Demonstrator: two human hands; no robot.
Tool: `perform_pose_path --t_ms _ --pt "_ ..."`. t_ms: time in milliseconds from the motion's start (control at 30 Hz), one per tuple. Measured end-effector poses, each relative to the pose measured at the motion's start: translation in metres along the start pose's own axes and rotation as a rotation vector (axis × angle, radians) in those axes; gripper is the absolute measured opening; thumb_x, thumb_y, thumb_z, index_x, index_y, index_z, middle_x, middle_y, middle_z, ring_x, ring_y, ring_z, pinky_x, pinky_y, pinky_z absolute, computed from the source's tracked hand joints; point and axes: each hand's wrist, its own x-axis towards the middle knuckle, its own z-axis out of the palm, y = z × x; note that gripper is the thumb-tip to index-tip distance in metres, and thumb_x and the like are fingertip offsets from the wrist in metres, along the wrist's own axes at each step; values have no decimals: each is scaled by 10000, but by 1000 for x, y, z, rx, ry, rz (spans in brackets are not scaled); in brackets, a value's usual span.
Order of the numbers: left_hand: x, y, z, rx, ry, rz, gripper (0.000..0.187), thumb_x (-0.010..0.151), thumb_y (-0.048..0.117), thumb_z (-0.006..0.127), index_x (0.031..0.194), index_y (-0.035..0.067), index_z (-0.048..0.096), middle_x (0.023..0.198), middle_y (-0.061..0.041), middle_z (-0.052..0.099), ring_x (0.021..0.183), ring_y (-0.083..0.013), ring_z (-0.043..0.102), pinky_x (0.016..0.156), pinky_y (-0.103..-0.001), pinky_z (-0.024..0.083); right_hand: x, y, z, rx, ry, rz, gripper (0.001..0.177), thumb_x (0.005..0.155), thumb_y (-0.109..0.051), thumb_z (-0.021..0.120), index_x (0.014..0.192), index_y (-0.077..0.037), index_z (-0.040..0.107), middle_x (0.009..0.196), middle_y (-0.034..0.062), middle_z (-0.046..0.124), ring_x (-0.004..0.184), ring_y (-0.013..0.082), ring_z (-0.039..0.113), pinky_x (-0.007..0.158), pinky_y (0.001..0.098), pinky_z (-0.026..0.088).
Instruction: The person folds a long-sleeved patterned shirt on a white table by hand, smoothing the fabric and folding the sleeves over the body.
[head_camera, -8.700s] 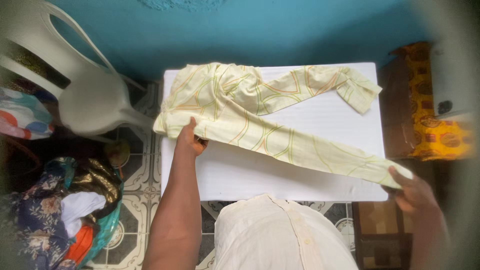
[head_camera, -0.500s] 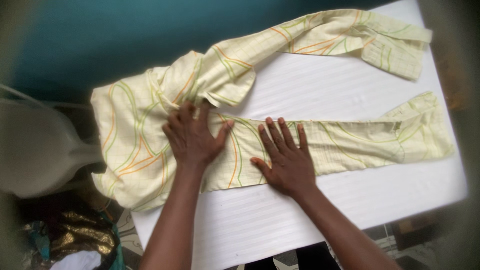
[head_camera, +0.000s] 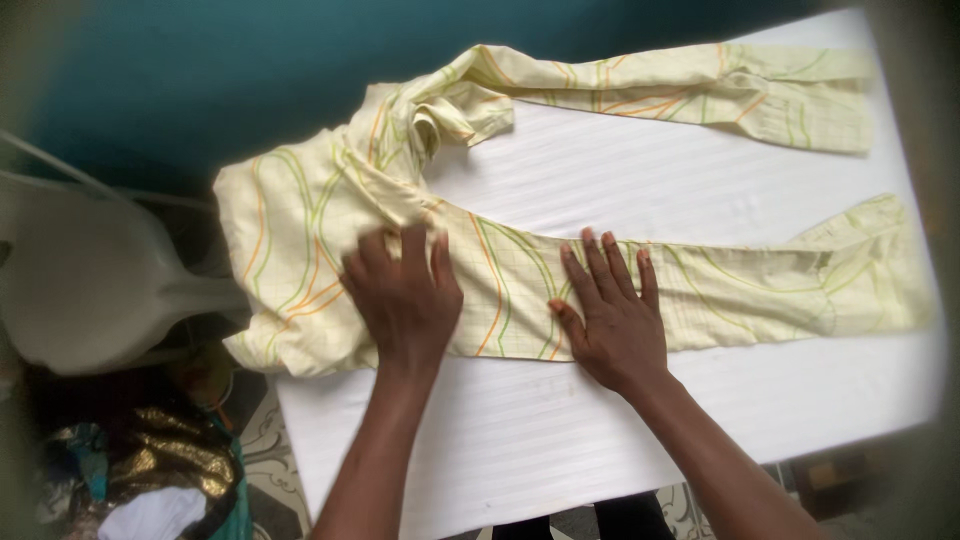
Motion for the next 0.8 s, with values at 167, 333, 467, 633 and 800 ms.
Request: perform_pose_path --t_ms 167,333,467,633,800 --pt "-61 -18 -59 -184 -482 -1036 418 931 462 737 891 50 685 751 -93 704 683 -246 684 643 -391 525 3 23 1 -18 93 114 728 1029 -669 145 1647 -284 171 1752 31 27 1619 228 -3 1274 583 -54" --pt "-72 -22 -52 -676 -176 -1500 395 889 343 768 1026 15 597 813 -97 712 611 -189 710 543 -313 597 -9 44 -6 -60 85 238 829 958 -757 122 1647 -298 78 1726 45 -68 1583 298 -76 1215 636 -99" --pt "-69 -26 -32 -982 -121 -1441 316 919 241 753 1038 -33 650 875 -107 708 612 -130 693 561 -256 592 -11 63 -12 -80 44 402 889 924 -796 88 1650 -290 5 1721 64 -128 1575 345 -132 1213 629 -120" --pt "-77 -20 -67 -756 -93 -1371 324 944 262 733 1044 -27 627 922 -102 650 552 -199 632 470 -321 469 -16 81 -21 -66 -17 572 891 922 -782 29 1652 -277 -54 1710 82 -176 1576 349 -171 1220 606 -146" --pt "-73 -8 -76 -274 -104 -1087 376 938 251 757 1180 13 596 1048 -183 569 751 -265 650 635 -383 546 -5 52 -18 -22 172 509 847 1066 -642 150 1662 -52 33 1726 246 -62 1577 439 -91 1218 640 -107"
